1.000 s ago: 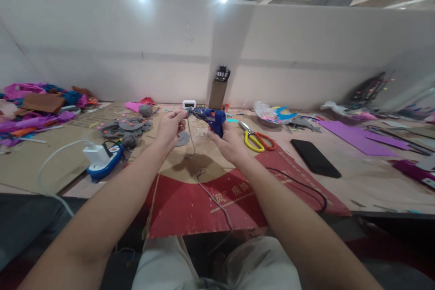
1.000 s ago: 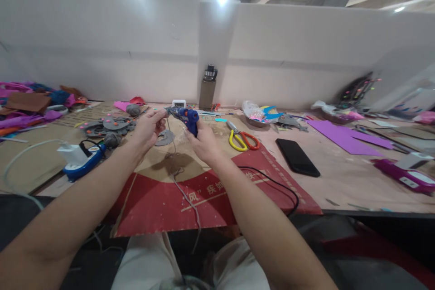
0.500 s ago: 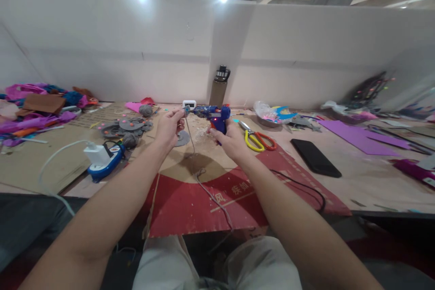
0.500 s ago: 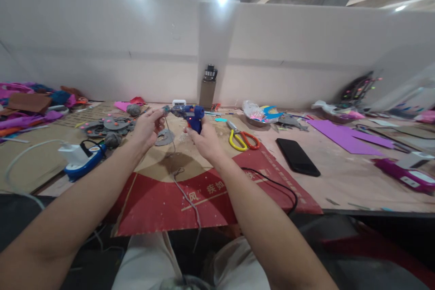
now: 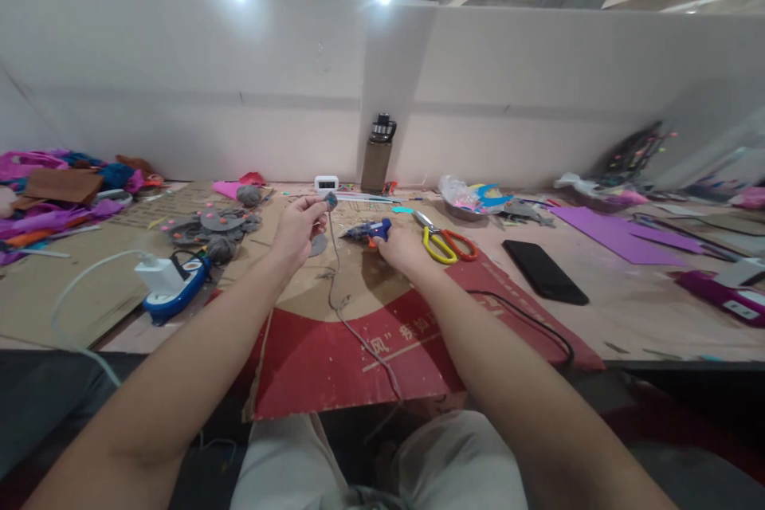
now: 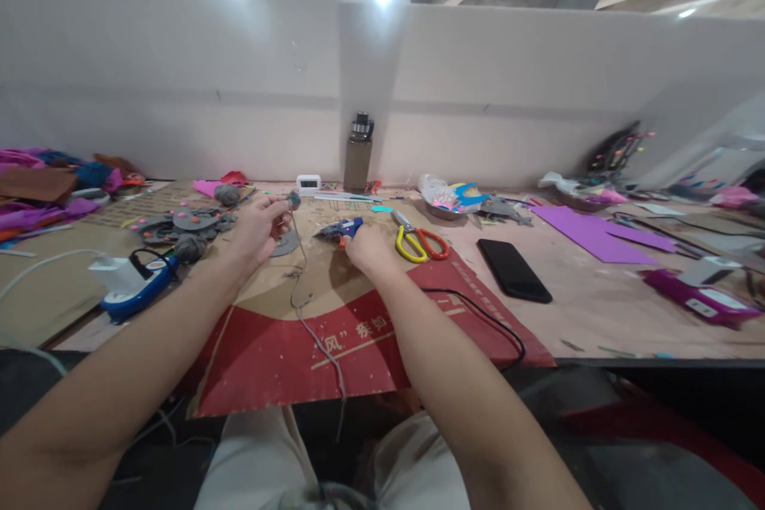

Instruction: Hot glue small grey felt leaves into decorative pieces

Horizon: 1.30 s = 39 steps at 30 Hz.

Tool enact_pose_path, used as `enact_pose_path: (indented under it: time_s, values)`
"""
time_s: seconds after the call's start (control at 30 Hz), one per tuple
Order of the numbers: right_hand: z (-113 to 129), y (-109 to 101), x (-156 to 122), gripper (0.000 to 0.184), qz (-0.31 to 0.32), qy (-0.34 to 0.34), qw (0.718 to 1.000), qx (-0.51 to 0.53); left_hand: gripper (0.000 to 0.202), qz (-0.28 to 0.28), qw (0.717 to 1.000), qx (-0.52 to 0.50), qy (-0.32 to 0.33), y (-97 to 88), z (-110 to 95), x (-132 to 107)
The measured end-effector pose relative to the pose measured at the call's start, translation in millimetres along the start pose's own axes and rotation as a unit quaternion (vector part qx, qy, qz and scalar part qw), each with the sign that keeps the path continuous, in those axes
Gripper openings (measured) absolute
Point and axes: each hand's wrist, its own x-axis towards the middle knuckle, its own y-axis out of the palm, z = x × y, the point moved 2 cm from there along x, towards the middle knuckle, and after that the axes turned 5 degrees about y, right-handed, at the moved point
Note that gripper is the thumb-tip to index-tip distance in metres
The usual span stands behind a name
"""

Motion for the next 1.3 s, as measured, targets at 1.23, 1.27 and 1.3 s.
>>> enact_pose_path:
  time_s: [1.23, 1.27, 1.3]
  values:
    - [43, -24, -36, 0.019, -0.159, -0.189, 0.93, 0.271, 0.015, 0.106, 0.994, -0.008, -0.03, 30.3, 3, -23]
    - [43, -25, -36, 0.02, -0.158, -0.186, 0.931, 0.27, 0.014, 0.105, 0.994, -0.01, -0.031, 30.2, 3, -23]
    - [43, -25, -36, 0.02, -0.158, -0.184, 0.932, 0.269, 0.013, 0.105, 0.994, -0.012, -0.032, 30.2, 3, -23]
